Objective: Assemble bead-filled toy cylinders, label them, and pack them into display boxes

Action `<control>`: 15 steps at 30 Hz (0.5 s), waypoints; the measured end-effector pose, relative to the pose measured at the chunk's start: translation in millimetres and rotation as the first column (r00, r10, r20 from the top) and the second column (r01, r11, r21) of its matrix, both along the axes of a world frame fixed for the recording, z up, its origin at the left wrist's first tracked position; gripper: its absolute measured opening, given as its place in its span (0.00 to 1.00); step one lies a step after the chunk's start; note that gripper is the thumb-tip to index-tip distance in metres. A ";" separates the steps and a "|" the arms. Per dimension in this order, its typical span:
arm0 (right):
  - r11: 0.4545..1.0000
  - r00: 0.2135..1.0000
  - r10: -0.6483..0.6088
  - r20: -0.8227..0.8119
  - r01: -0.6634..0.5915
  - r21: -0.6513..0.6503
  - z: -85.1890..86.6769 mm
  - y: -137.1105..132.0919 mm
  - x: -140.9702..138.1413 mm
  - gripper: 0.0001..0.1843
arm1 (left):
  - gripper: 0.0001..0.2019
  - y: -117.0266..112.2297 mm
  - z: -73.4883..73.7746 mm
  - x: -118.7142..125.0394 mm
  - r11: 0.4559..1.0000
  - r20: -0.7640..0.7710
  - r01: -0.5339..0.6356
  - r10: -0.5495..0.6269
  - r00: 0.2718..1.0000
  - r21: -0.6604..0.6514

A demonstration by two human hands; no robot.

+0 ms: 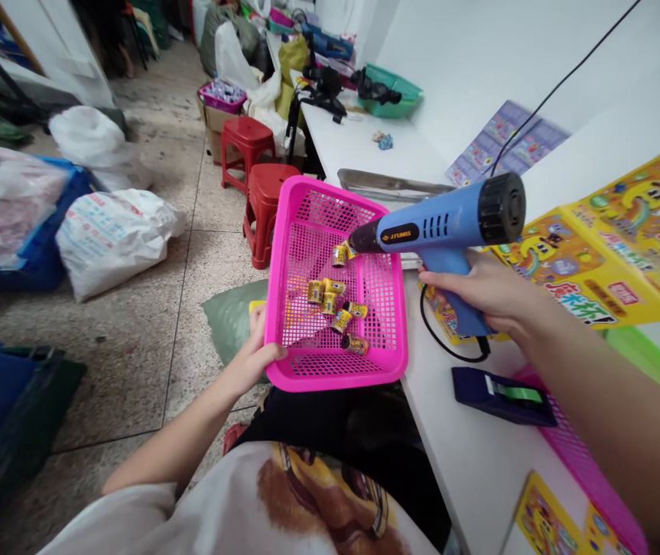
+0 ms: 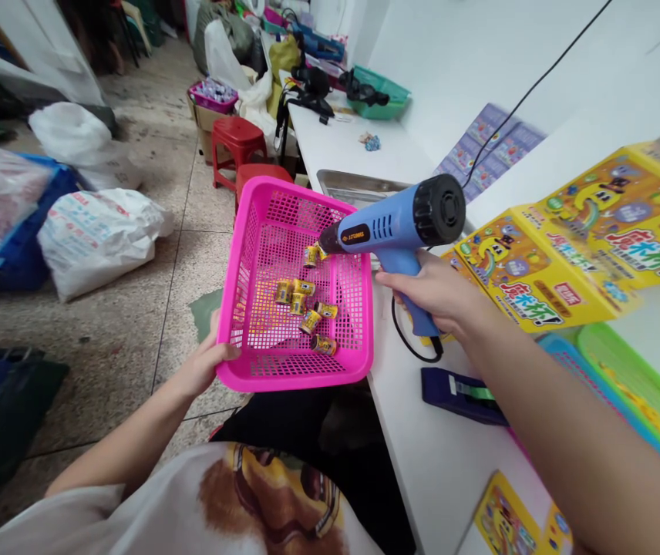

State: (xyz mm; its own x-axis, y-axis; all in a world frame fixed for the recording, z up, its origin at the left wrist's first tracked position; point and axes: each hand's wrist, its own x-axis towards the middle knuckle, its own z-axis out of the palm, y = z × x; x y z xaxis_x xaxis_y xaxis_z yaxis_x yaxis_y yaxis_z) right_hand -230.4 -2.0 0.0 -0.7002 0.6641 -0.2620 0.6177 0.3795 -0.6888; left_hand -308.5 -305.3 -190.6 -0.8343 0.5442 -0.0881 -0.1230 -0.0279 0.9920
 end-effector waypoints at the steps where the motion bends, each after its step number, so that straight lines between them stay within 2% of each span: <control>1: 1.000 1.000 0.001 -0.013 -0.001 -0.028 0.5 -1.4 0.7 0.10 | 0.37 -0.1 1.1 -0.1 1.000 0.013 0.017 -0.017 1.000 0.000; 3: 0.995 1.000 -0.006 -0.030 0.003 -0.100 0.8 -4.2 2.2 0.11 | 0.37 -0.2 2.7 -0.4 0.999 0.031 0.046 -0.046 0.998 -0.004; 6: 0.990 1.000 -0.011 0.003 0.011 -0.142 -3.3 -5.9 4.4 0.19 | 0.37 -0.3 1.5 -0.8 0.999 0.035 0.052 -0.052 0.998 -0.007; 11: 1.000 1.000 0.017 0.025 -0.017 0.016 -13.6 -1.8 8.1 0.13 | 0.39 -0.5 -5.0 -1.0 0.999 0.035 0.046 -0.046 0.998 0.004; 15: 0.993 0.996 0.071 0.061 -0.076 0.092 -11.5 0.0 9.6 0.09 | 0.40 -0.4 -4.0 0.2 0.999 0.028 0.044 -0.044 0.999 0.008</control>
State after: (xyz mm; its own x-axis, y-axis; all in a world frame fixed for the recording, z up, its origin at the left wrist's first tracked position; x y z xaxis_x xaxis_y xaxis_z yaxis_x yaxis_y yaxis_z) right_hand -220.8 -2.0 -11.5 -0.7334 0.6350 -0.2426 0.6237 0.4865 -0.6119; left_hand -308.2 -305.8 -194.6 -0.8070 0.5808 -0.1067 -0.1520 -0.0297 0.9879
